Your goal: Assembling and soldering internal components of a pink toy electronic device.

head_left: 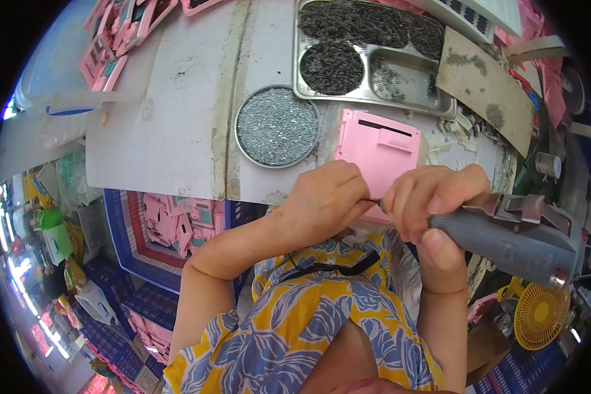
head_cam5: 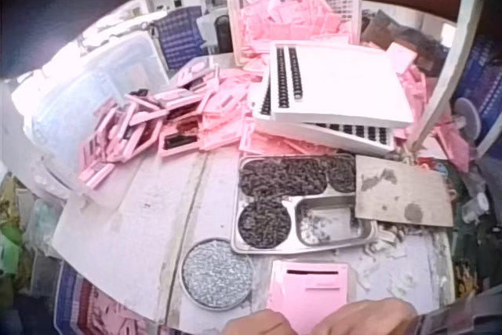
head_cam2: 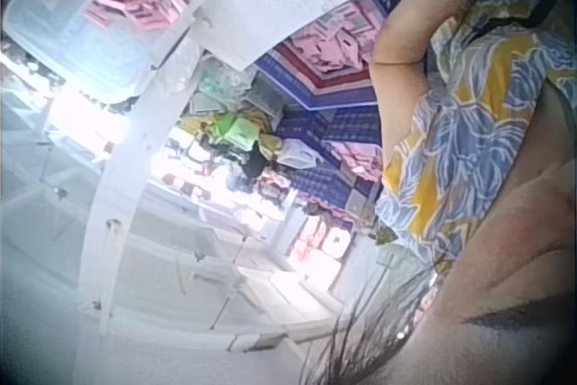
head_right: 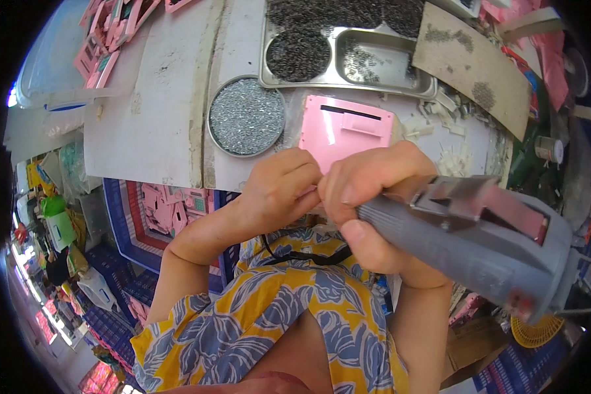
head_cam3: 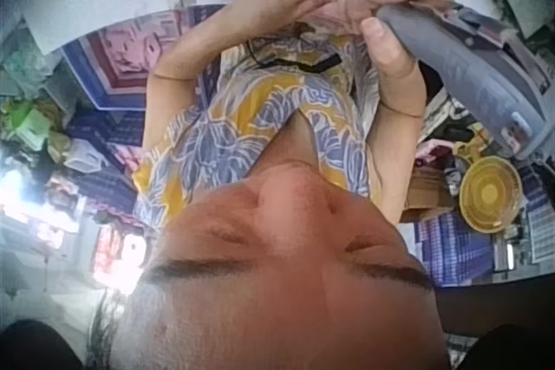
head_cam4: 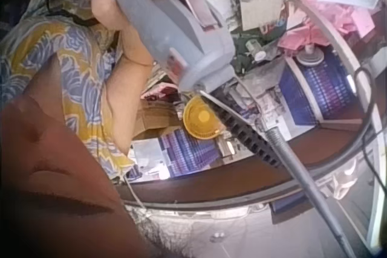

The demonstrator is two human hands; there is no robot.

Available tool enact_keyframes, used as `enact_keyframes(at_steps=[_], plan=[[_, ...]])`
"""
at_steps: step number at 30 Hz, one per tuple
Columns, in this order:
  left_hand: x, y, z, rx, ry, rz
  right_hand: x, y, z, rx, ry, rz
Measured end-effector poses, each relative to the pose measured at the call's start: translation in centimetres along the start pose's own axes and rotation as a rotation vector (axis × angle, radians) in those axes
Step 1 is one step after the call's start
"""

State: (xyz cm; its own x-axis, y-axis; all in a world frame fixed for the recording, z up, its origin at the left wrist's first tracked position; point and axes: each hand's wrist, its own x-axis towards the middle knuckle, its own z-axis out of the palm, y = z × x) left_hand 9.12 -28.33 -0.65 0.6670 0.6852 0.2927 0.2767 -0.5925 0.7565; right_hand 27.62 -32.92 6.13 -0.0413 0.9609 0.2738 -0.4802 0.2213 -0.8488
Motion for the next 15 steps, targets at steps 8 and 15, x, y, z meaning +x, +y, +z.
enact_keyframes(at_steps=[8,15], plan=[[0.4,-7.6,-5.7,0.597,-0.024,-0.176,-0.5,-0.6,-1.7,-0.164,0.153,-0.063],[-0.3,-8.0,-6.0,0.649,-0.034,-0.083,-5.0,-2.2,-2.6,-0.199,0.226,-0.081]])
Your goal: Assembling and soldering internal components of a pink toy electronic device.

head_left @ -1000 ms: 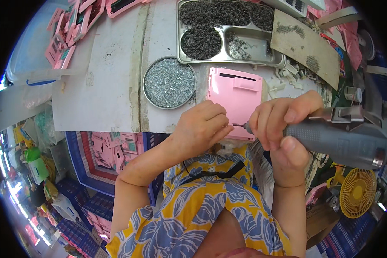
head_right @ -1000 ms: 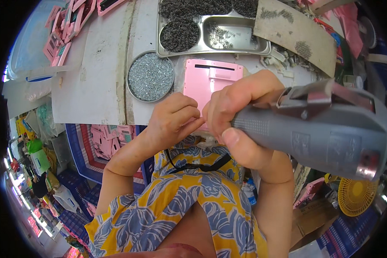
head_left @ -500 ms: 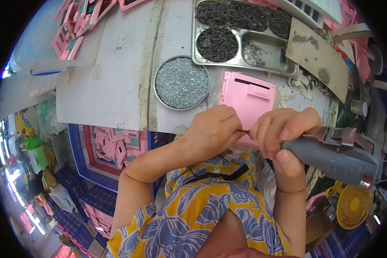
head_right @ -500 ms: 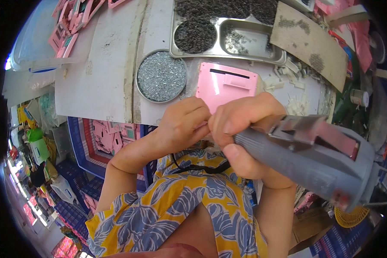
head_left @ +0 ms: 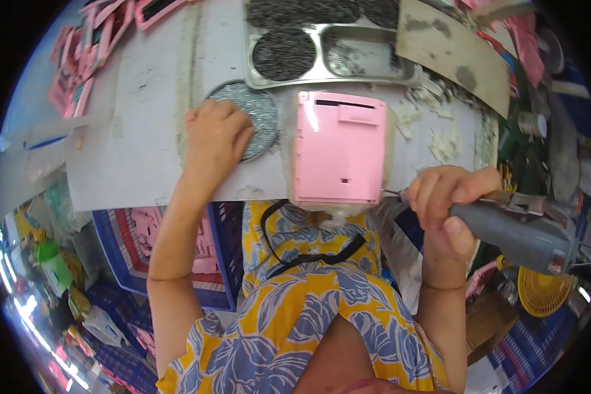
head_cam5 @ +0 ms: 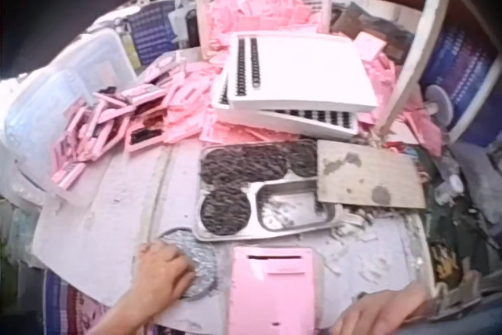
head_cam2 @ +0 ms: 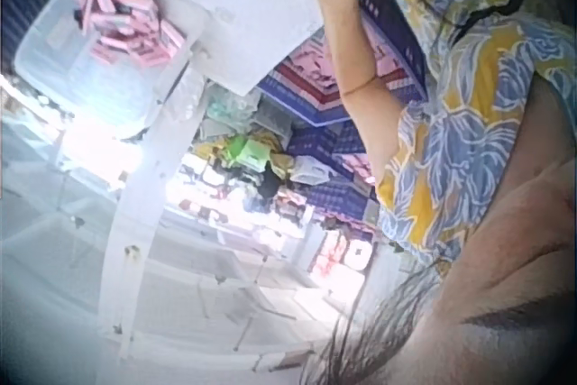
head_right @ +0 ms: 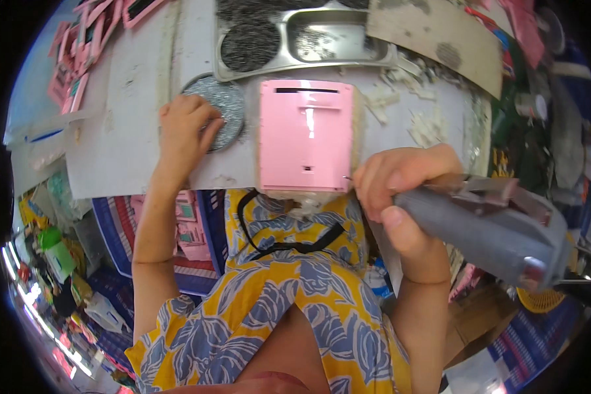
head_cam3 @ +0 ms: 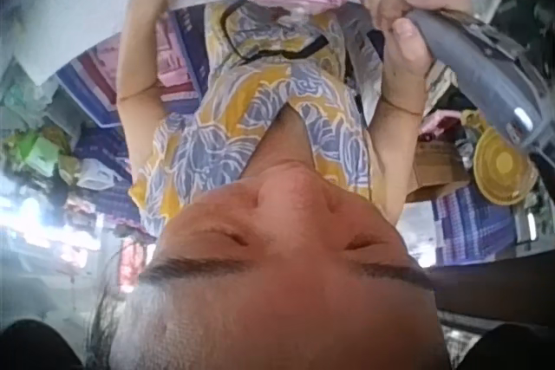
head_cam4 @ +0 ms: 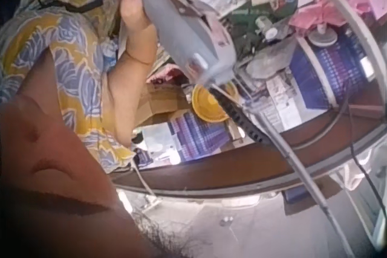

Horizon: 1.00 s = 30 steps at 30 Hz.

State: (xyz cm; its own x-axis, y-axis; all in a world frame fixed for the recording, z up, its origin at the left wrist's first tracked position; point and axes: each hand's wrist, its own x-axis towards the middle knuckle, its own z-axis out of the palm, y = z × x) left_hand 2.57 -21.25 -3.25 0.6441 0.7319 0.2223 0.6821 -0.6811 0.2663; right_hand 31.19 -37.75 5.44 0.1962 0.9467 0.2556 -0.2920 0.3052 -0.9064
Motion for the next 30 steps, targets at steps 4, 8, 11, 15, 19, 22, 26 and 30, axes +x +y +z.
enact_keyframes(at_steps=[4,8,11,15,19,22,26,30], plan=[[0.8,-1.2,-0.1,0.021,0.035,-0.03,-2.0,-0.1,-1.5,-0.019,-0.043,0.028],[2.0,-1.4,0.7,0.097,0.089,0.0,-2.4,0.5,-2.0,-0.014,-0.094,0.014],[1.7,-2.3,0.8,0.109,0.034,-0.024,-2.5,1.2,-2.0,-0.016,-0.13,0.0],[1.9,-1.2,-0.5,-0.196,0.008,-0.035,-2.2,1.7,-1.8,-0.07,-0.167,-0.025],[1.1,4.8,-2.0,-0.617,-0.056,0.016,-2.4,3.2,-1.3,-0.16,-0.187,-0.143],[0.3,8.5,-1.7,-0.922,-0.124,0.043,-2.1,3.2,-1.0,-0.189,-0.225,-0.191],[-1.9,12.7,-0.1,-1.368,-0.212,-0.118,-1.1,2.6,-1.1,-0.117,-0.234,-0.175],[-2.3,15.0,1.3,-1.854,-0.342,-0.343,0.9,-2.5,-0.5,0.123,-0.126,-0.18]])
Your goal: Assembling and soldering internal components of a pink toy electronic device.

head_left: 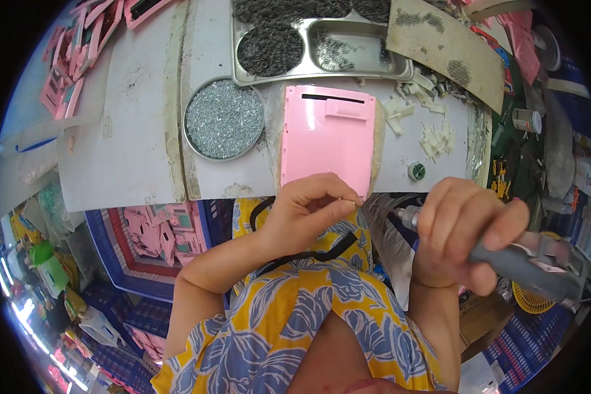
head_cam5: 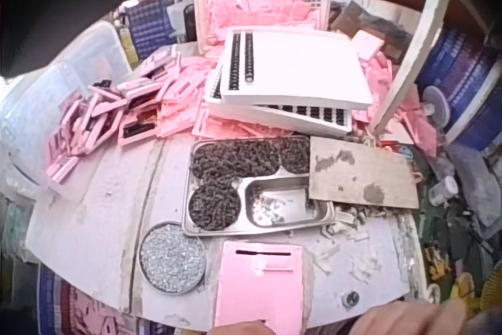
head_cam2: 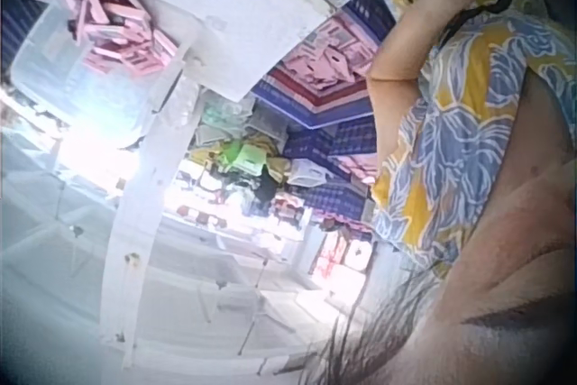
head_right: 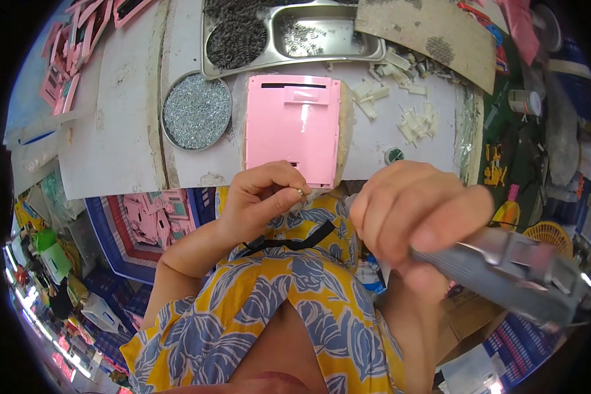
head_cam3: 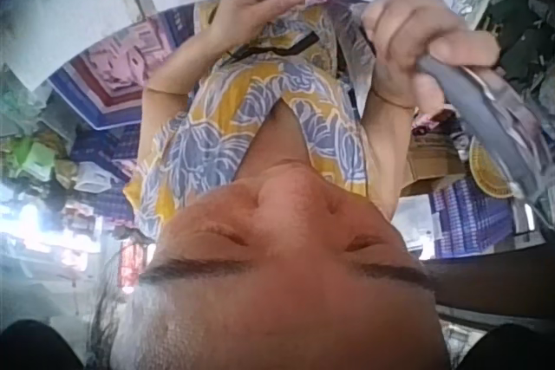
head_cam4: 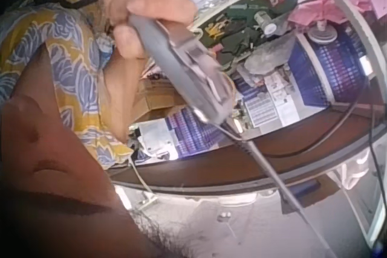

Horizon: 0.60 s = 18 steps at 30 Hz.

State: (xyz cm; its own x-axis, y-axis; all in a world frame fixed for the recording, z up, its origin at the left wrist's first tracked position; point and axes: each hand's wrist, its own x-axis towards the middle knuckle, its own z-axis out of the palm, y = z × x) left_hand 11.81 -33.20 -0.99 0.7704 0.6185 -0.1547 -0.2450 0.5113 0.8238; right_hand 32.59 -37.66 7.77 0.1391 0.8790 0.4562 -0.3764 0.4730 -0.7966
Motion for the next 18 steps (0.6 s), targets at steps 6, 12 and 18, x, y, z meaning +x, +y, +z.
enact_keyframes(at_steps=[6,12,18], plan=[[-0.3,-1.4,-0.7,-0.306,-0.046,-0.153,0.8,0.5,1.0,0.103,-0.026,-0.031],[-0.1,-2.2,-0.3,-0.12,-0.025,0.018,0.3,1.1,0.6,0.123,-0.071,-0.003],[1.0,-0.3,0.3,0.722,0.141,0.572,-0.2,1.1,0.2,0.131,-0.056,0.08]])
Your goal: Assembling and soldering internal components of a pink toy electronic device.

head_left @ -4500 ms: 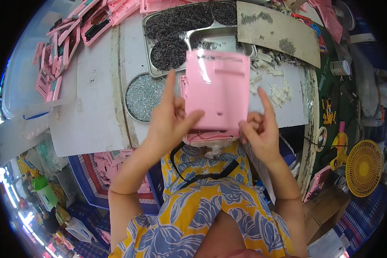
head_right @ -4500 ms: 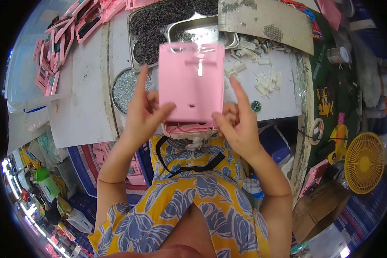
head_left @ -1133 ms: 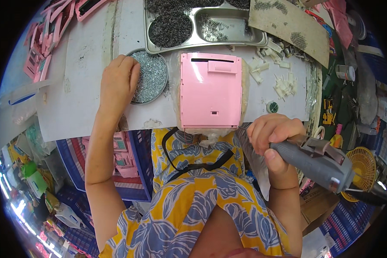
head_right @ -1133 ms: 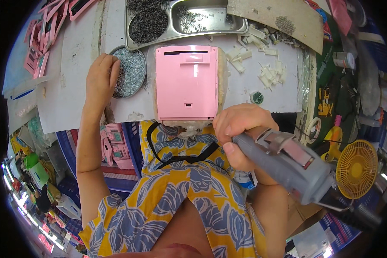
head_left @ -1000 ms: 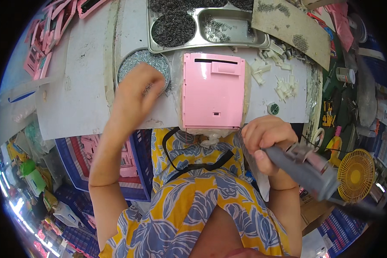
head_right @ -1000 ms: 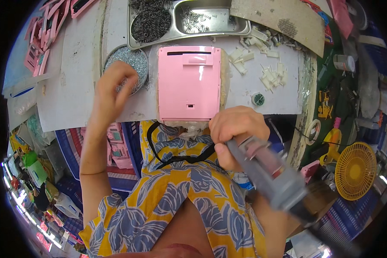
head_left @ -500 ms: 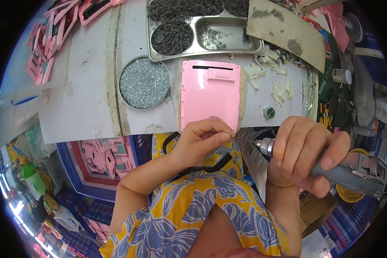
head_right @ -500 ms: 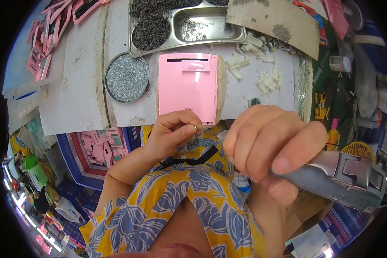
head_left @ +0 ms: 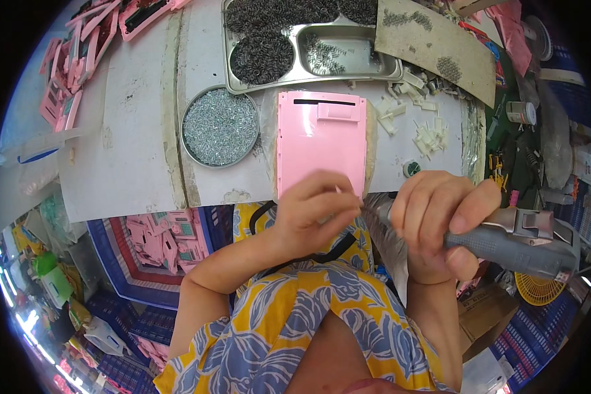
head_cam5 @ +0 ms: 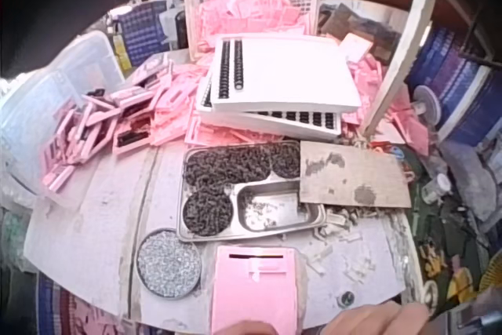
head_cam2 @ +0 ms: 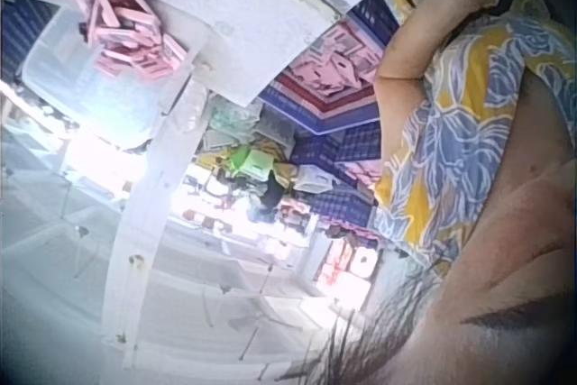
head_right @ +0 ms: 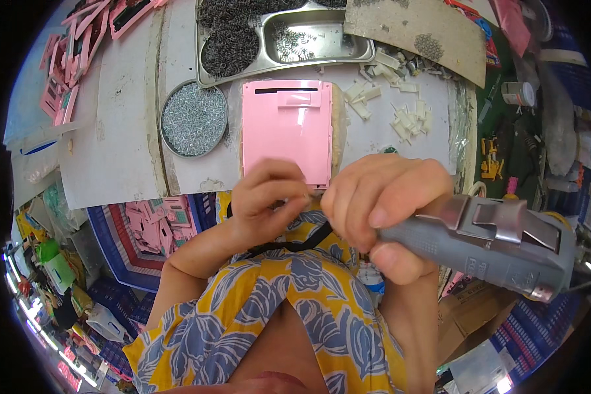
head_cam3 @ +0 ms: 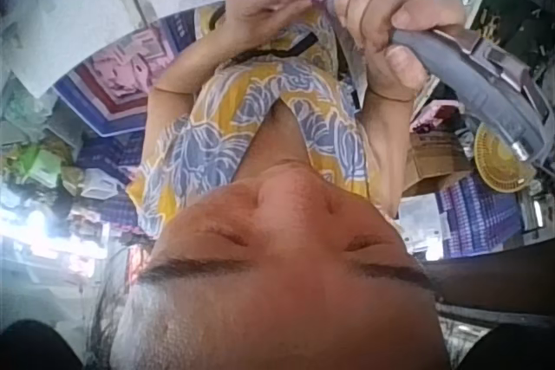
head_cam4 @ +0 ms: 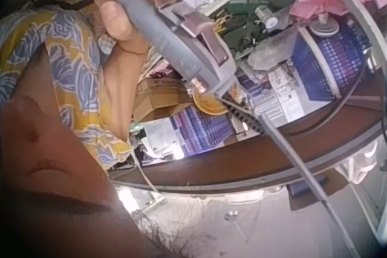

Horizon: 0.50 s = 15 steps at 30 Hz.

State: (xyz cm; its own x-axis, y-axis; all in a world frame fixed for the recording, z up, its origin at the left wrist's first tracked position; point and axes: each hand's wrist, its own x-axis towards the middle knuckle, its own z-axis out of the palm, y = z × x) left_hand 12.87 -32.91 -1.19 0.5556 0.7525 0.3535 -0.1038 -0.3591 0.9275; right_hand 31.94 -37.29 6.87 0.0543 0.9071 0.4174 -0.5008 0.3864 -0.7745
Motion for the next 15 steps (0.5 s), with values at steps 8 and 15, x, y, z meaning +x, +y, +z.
enact_keyframes(at_steps=[8,15], plan=[[2.0,-2.9,-1.2,0.241,-0.119,-0.09,0.0,3.3,-3.5,-0.307,0.109,-0.039],[3.1,-1.8,-1.6,0.121,-0.196,-0.355,0.1,5.7,-4.3,-0.362,0.079,0.006]])
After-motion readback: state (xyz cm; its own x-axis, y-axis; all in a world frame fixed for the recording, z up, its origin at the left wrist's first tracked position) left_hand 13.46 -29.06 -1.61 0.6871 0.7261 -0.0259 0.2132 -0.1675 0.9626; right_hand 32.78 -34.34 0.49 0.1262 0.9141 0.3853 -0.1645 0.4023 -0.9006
